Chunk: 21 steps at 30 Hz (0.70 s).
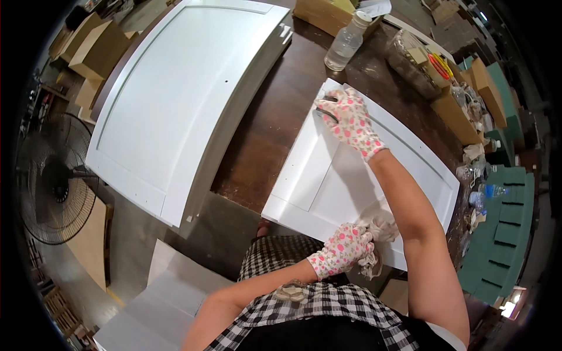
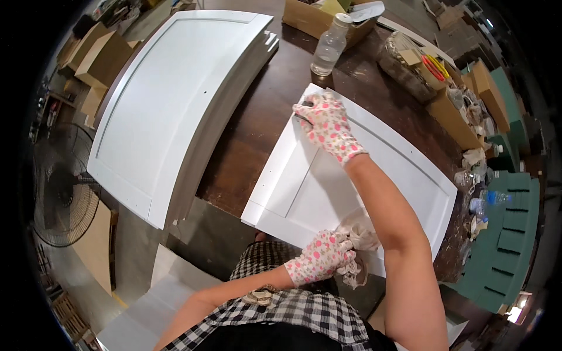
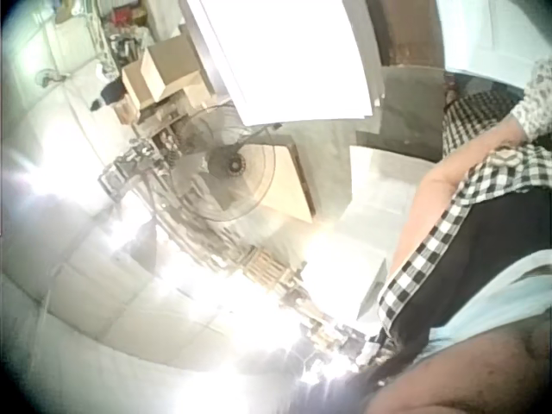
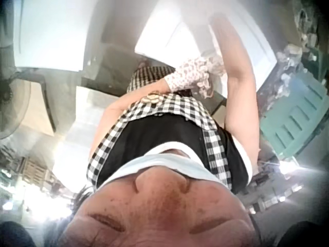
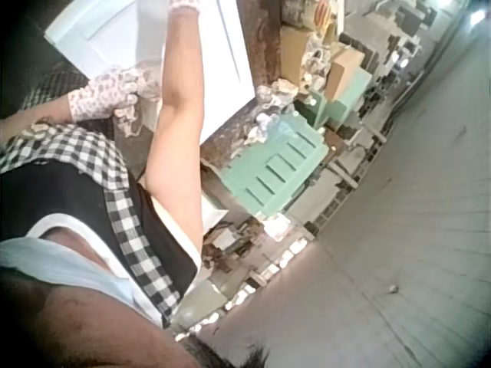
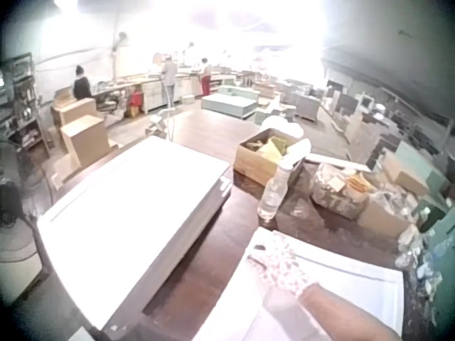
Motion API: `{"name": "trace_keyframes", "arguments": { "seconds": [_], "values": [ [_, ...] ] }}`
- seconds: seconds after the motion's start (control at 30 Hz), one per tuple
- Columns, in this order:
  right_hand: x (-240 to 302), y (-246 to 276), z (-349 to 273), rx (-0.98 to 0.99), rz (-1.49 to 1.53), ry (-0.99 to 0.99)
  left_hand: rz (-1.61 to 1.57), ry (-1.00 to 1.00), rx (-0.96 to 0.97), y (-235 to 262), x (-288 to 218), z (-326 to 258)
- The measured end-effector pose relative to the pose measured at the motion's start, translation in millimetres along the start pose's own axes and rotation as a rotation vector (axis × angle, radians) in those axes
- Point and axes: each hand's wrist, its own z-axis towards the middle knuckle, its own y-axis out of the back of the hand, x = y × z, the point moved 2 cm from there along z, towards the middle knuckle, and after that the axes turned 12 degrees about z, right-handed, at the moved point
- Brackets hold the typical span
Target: The person wipes a white rectangular furniture panel with a cloth, uses a sanding block on the edges, and pours liquid from a bottle onto the cloth to continue cleaning the surface.
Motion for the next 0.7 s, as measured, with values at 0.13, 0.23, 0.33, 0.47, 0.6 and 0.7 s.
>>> {"name": "trace_keyframes", "arguments": {
  "seconds": [0.13, 0.23, 0.33, 0.47, 0.6, 0.7],
  "values": [
    [87, -14, -32, 0.197, 0.382, 0.334, 0.020, -0.022, 0.115, 1, 12, -13],
    [87, -15, -38, 0.260, 0.458, 0.358, 0.080, 0.000, 0.107, 1, 6, -8],
    [14, 0, -2, 0.011, 0.236, 0.192, 0.007, -0.073, 0.122, 13, 9, -5],
    [-50, 5, 37, 0.010, -0.079, -0.027, 0.005, -0.081, 0.107, 18, 6, 2],
    [37, -24, -21, 0.120, 0.324, 0.342, 0.032, -0.061, 0.163, 15, 10, -1],
    [18, -14, -16, 0.110, 0.379, 0.304, 0.047, -0.049, 0.205, 17, 9, 0]
  ]
}}
